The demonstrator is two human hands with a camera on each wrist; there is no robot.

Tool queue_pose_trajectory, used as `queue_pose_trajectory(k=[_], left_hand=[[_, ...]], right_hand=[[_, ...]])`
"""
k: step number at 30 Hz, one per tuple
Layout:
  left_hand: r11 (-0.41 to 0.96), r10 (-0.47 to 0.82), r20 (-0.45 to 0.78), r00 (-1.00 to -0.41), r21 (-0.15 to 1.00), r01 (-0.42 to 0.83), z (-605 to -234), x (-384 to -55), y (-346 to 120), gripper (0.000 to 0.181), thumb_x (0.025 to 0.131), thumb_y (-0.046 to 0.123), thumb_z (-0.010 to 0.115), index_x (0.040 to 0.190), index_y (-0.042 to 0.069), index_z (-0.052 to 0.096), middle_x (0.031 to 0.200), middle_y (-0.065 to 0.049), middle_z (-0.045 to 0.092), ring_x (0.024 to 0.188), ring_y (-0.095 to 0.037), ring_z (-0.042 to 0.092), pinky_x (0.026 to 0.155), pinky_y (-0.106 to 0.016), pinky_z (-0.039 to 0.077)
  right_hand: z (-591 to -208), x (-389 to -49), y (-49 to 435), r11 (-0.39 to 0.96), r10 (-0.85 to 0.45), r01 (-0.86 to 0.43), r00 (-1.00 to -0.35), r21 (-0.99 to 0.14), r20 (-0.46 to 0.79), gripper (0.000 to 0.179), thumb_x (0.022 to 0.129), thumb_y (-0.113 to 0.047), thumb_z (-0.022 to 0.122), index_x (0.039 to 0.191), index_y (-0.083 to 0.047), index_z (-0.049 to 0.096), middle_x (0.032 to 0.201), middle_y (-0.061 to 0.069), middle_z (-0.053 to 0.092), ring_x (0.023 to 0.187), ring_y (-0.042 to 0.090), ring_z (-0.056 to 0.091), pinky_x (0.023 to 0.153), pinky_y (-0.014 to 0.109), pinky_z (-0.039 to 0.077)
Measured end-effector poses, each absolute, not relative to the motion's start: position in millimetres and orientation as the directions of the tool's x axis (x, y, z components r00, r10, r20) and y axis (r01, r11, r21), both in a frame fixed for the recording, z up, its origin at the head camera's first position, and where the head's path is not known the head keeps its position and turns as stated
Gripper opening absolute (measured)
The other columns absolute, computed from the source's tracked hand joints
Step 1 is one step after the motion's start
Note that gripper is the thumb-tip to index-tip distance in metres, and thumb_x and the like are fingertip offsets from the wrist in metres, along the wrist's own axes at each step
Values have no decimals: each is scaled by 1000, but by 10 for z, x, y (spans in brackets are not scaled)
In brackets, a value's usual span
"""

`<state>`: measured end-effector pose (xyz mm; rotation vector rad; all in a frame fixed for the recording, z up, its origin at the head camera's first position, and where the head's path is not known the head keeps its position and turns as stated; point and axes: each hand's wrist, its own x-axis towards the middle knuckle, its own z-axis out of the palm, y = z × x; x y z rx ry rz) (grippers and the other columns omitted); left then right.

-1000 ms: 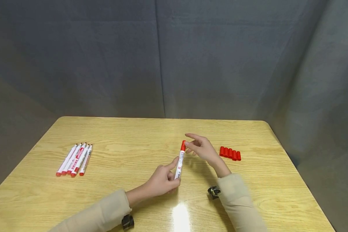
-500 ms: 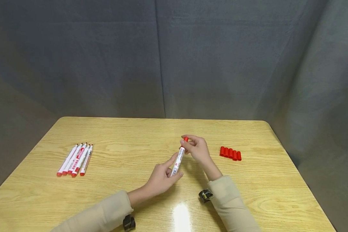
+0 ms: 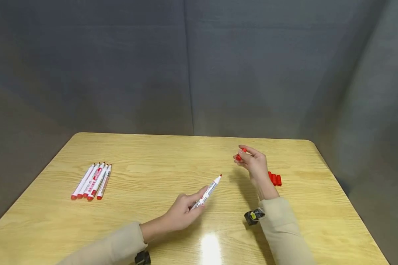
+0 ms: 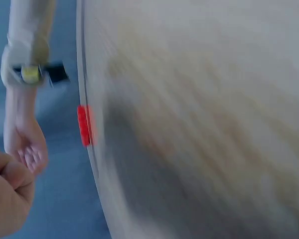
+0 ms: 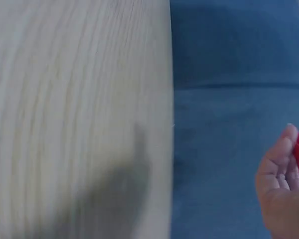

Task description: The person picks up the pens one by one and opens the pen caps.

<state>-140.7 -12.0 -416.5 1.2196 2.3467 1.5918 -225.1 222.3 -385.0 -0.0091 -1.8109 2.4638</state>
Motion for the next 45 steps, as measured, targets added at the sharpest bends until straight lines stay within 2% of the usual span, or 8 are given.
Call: queue_pose_trajectory(k=[5, 8, 11, 18, 29, 34, 41, 45], left_hand=[[171, 573, 321, -754, 853, 493, -4165, -1437, -204, 51, 88, 0, 50, 136, -7, 33, 48, -2, 49, 35, 3, 29, 32, -15, 27], [180, 565, 298, -769, 865, 468, -4161, -1463, -231, 52, 89, 1, 50, 137, -5, 33, 48, -2, 49, 36, 4, 29, 33, -15, 28], [185, 540, 293, -789, 873, 451, -4140, -1470, -259, 51, 89, -1, 51, 136, -5, 34, 47, 0, 46, 36, 6, 27, 34, -16, 26], [210, 486, 297, -822, 873, 440, -3904, -1373, -392, 46, 89, -1, 50, 131, -13, 37, 43, 9, 30, 35, 4, 20, 36, -14, 21], [278, 405, 299, -864, 860, 428, -3882, -1419, -647, 45, 89, -1, 50, 131, -13, 37, 43, 10, 29, 34, 5, 19, 35, -14, 20], [315, 374, 290, -881, 854, 415, -3867, -1452, -783, 45, 90, -1, 50, 131, -14, 36, 43, 10, 30, 35, 6, 20, 36, -14, 20], [371, 343, 339, -876, 807, 458, -4221, -1672, -1037, 49, 92, 7, 52, 134, -9, 35, 43, 10, 32, 34, 9, 22, 33, -17, 22], [388, 335, 364, -869, 787, 479, -4256, -1703, -1149, 50, 92, 11, 53, 136, -6, 35, 43, 11, 32, 34, 8, 22, 32, -17, 22]], right_hand=[[-3809, -2200, 2324, -59, -18, -67, -998, -996, 68, 23, 87, -16, 62, 106, -10, 51, 72, 0, 68, 58, 10, 61, 58, 22, 49], [-3788, -2168, 2326, -34, -8, -63, -998, -997, 64, 24, 86, -15, 64, 106, -7, 53, 73, 0, 68, 56, 9, 60, 55, 22, 48], [-3780, -2128, 2336, -40, -25, -54, -998, -998, 55, 32, 85, -10, 64, 114, -2, 53, 77, 0, 69, 59, 10, 62, 58, 23, 51], [-3803, -2040, 2359, 25, -104, -71, -992, -997, 68, 57, 84, -3, 63, 134, 9, 36, 84, -3, 67, 72, 12, 65, 70, 28, 52], [-3782, -1947, 2400, 184, -155, -146, -981, -972, 118, 57, 85, -6, 63, 136, 4, 38, 91, -1, 66, 77, 13, 65, 74, 35, 52], [-3756, -1912, 2395, 204, -145, -141, -983, -969, 113, 58, 85, -7, 63, 136, 4, 37, 92, 2, 66, 77, 13, 65, 72, 32, 52], [-3730, -1878, 2392, 194, -142, -152, -982, -969, 126, 57, 84, -4, 63, 134, 7, 38, 89, -1, 67, 76, 16, 65, 68, 30, 53], [-3712, -1858, 2392, 188, -151, -156, -980, -970, 128, 57, 85, -5, 63, 134, 8, 38, 88, -2, 67, 76, 15, 65, 69, 30, 52]])
